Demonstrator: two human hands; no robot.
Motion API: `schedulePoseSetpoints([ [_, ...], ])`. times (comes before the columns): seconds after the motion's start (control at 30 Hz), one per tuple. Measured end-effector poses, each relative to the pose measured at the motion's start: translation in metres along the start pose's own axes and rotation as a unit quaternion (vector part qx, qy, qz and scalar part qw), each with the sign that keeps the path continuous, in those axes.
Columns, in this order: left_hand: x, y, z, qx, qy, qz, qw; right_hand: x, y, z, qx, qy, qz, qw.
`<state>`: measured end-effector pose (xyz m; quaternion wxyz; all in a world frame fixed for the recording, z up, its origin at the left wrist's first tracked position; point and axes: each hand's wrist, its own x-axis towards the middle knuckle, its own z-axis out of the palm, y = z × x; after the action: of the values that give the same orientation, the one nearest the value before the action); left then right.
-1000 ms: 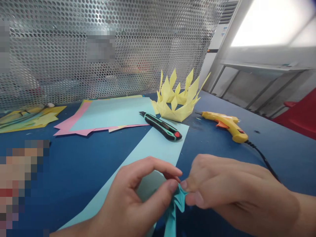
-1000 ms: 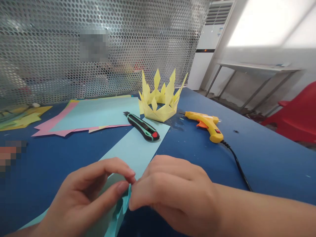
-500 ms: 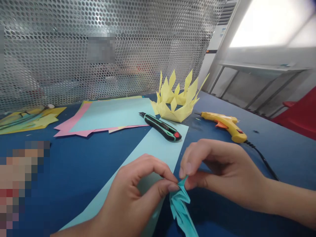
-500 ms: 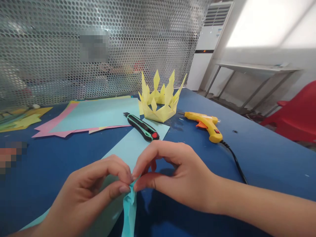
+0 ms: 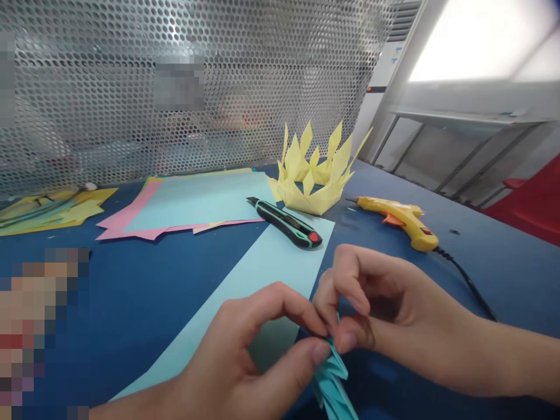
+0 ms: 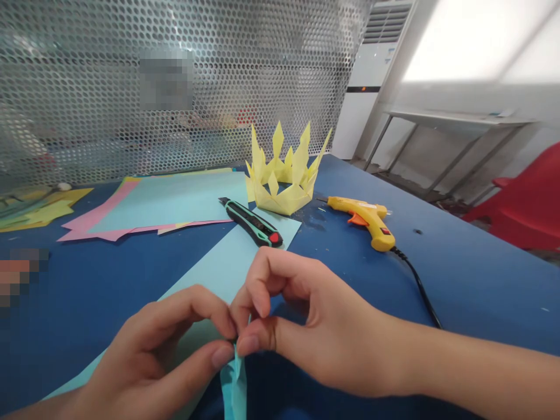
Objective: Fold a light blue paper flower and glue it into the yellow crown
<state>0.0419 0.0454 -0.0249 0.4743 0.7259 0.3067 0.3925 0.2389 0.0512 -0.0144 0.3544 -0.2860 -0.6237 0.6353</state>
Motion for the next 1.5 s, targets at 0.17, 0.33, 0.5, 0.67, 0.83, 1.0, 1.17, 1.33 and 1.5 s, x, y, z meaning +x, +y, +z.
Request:
schedulePoseSetpoints([
  [0.17, -0.004, -0.002, 0.002, -0.001, 0.031, -0.008, 1.0, 0.005, 0.001, -0.001, -0.038, 0.022, -0.039, 0.998],
  [0.33, -0.002, -0.005, 0.001, -0.017, 0.071, -0.011, 0.997, 0.004, 0.009, -0.005, -0.08, 0.069, -0.043, 0.993],
  [0.5, 0.008, -0.002, -0.002, -0.062, 0.124, -0.13, 0.982, 0.006, 0.011, -0.003, -0.19, 0.016, 0.024, 0.981],
  [0.67, 0.011, -0.002, -0.002, -0.08, 0.141, -0.158, 0.974, 0.011, 0.009, 0.001, -0.273, 0.034, 0.006, 0.962],
  [0.83, 0.01, -0.004, -0.001, -0.063, 0.142, -0.163, 0.974, 0.01, 0.007, -0.002, -0.251, 0.156, -0.043, 0.954],
  [1.0, 0.007, -0.006, 0.001, -0.028, 0.102, -0.149, 0.983, 0.011, 0.002, -0.002, -0.318, 0.18, -0.073, 0.928],
  [1.17, 0.003, -0.005, -0.001, 0.011, 0.085, -0.143, 0.986, 0.012, 0.001, -0.002, -0.313, 0.145, -0.043, 0.938],
  [1.33, 0.004, -0.003, -0.003, -0.088, 0.067, -0.169, 0.979, 0.009, 0.002, 0.001, -0.282, 0.157, -0.05, 0.945],
  [1.5, 0.005, -0.006, -0.001, -0.115, 0.056, -0.214, 0.968, 0.005, 0.002, 0.003, -0.272, 0.177, -0.104, 0.94],
])
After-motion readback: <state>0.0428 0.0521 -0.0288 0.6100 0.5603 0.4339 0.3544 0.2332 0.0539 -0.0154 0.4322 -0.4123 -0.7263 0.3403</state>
